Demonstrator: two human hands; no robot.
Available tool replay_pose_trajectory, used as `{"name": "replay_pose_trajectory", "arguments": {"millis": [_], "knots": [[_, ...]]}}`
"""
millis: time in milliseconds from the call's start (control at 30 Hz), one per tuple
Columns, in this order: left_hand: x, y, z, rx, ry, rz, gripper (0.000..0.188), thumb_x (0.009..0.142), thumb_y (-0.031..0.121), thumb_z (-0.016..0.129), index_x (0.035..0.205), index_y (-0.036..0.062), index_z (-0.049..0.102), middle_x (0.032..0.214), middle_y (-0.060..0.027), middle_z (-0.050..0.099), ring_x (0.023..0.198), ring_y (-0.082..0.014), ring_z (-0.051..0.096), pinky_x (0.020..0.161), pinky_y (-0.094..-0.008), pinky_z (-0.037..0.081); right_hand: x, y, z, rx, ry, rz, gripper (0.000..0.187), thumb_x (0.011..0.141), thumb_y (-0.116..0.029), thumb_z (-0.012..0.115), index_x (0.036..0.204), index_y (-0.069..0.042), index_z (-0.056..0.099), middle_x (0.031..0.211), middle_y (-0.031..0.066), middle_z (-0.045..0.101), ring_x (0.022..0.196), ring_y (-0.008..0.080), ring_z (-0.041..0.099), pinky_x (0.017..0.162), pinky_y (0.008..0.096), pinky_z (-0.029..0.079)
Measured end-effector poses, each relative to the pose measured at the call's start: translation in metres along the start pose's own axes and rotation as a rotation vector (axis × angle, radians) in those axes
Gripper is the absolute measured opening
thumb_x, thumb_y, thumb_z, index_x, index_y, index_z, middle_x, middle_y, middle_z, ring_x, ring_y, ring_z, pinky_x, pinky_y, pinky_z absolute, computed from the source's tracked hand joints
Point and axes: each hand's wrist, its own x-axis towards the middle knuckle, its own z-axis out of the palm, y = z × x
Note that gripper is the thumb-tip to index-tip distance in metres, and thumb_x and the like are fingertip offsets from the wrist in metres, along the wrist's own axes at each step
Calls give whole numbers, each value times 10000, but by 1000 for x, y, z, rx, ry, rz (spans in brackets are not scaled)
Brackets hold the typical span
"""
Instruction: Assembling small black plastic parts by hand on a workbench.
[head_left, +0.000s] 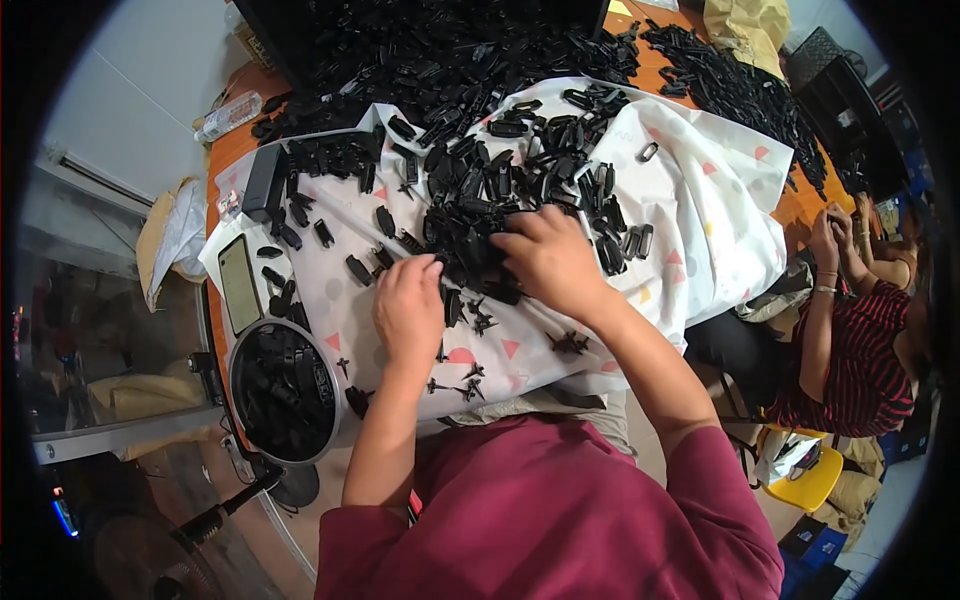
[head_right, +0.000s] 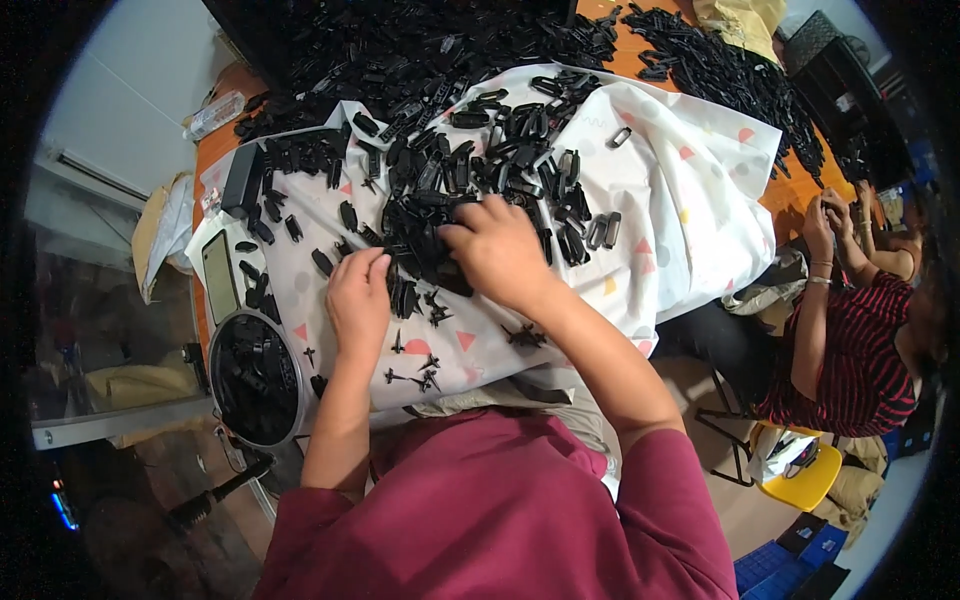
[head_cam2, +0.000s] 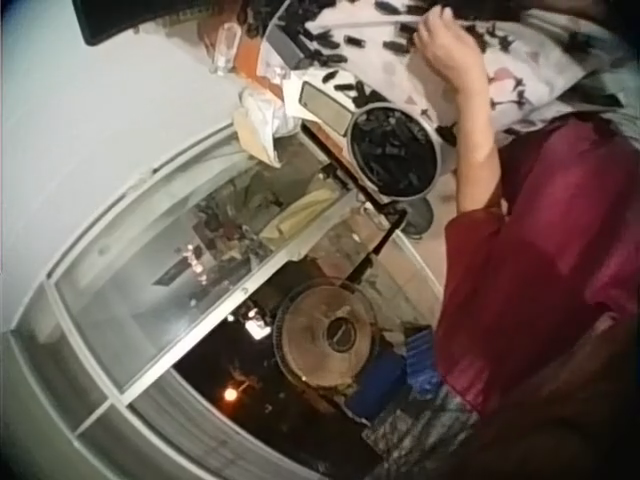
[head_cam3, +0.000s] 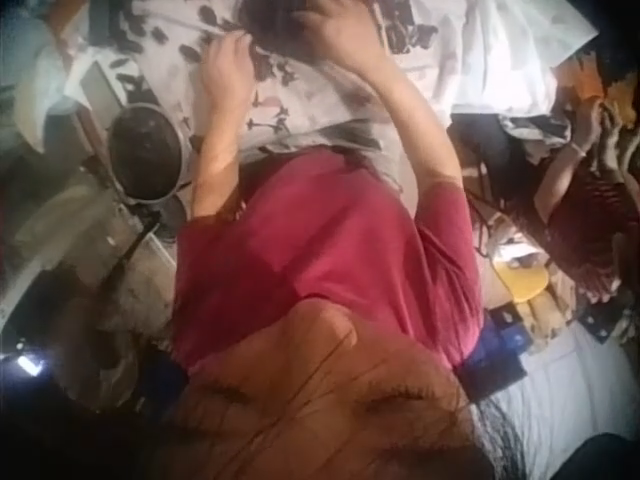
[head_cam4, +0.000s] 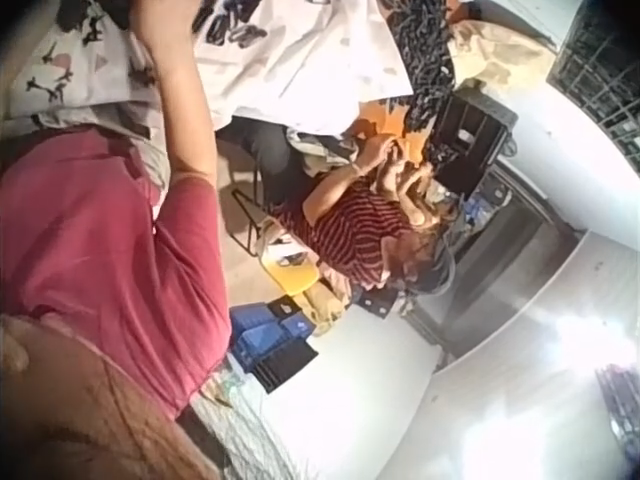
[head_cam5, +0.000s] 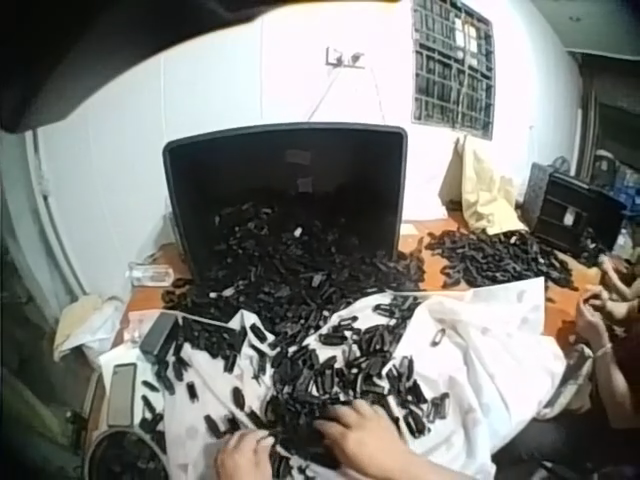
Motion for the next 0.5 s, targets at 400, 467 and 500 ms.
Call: {"name": "replay_pose_trajectory", "arguments": {"millis": [400, 467, 500], "knots": [[-8, -23, -13, -1324, -298, -941, 298, 816, 153, 619, 1061, 20, 514, 881, -70, 593, 768, -171, 617, 635, -269, 528, 16, -5, 14, 31, 119, -130, 172, 656, -60, 637, 827, -77, 619, 959, 49, 577, 763, 173, 508, 674, 303, 421], [-4, -19, -9, -1246, -324, -974, 347, 790, 134, 642, 1072, -19, 510, 883, -87, 600, 754, -162, 616, 619, -254, 522, 15, -12, 15, 296, 141, 88, 216, 677, -33, 645, 886, -60, 596, 897, 57, 580, 699, 166, 518, 642, 287, 437], [-4, -18, -7, -1248, -325, -974, 347, 790, 134, 642, 1072, -19, 510, 883, -87, 600, 754, -162, 616, 619, -254, 522, 13, -17, 14, 562, 164, 307, 263, 697, -6, 654, 945, -42, 574, 836, 65, 582, 635, 159, 529, 609, 272, 453]]}}
